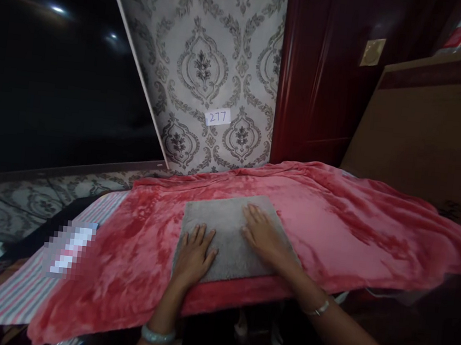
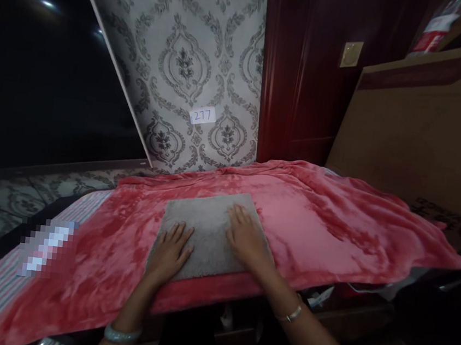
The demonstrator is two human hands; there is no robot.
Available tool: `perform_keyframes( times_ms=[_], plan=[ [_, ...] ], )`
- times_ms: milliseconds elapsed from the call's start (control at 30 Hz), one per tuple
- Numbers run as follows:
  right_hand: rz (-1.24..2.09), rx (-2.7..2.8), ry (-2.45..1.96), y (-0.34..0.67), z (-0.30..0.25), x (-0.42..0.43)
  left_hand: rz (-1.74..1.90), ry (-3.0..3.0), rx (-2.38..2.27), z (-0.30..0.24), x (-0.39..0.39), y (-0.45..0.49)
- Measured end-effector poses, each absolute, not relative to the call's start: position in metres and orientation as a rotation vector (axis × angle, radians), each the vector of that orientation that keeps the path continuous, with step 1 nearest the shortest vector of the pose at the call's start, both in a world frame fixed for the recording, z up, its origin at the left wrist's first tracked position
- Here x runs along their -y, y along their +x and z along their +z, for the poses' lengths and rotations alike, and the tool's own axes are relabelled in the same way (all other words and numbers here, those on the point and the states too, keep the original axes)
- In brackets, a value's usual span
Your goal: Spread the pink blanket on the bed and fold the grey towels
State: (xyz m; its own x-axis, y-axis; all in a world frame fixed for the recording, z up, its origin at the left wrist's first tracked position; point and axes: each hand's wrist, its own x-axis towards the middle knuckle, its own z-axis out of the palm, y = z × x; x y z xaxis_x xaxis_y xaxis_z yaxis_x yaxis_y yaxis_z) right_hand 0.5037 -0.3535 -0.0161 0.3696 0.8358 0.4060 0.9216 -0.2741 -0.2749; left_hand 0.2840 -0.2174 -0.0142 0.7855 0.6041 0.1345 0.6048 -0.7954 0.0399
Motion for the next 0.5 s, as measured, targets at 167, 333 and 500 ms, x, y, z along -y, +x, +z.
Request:
perform_keyframes(
  times_ms=[167, 333, 500],
  plan=[
    [-0.096, 1.753, -2.165, 0.479, -0.002, 0.282, -0.259, -2.981, 0.98, -0.016, 0.218, 0.282],
    [0.0, 1.811, -2.238, 0.493, -0.023, 0.271, -0.271, -2.991, 0.962, -0.023, 0.213, 0.28],
    [0.026, 1.606, -2.463, 0.53, -0.028, 0.291, -0.311, -2.99, 0.931, -0.029, 0.209, 0.281]
  ],
)
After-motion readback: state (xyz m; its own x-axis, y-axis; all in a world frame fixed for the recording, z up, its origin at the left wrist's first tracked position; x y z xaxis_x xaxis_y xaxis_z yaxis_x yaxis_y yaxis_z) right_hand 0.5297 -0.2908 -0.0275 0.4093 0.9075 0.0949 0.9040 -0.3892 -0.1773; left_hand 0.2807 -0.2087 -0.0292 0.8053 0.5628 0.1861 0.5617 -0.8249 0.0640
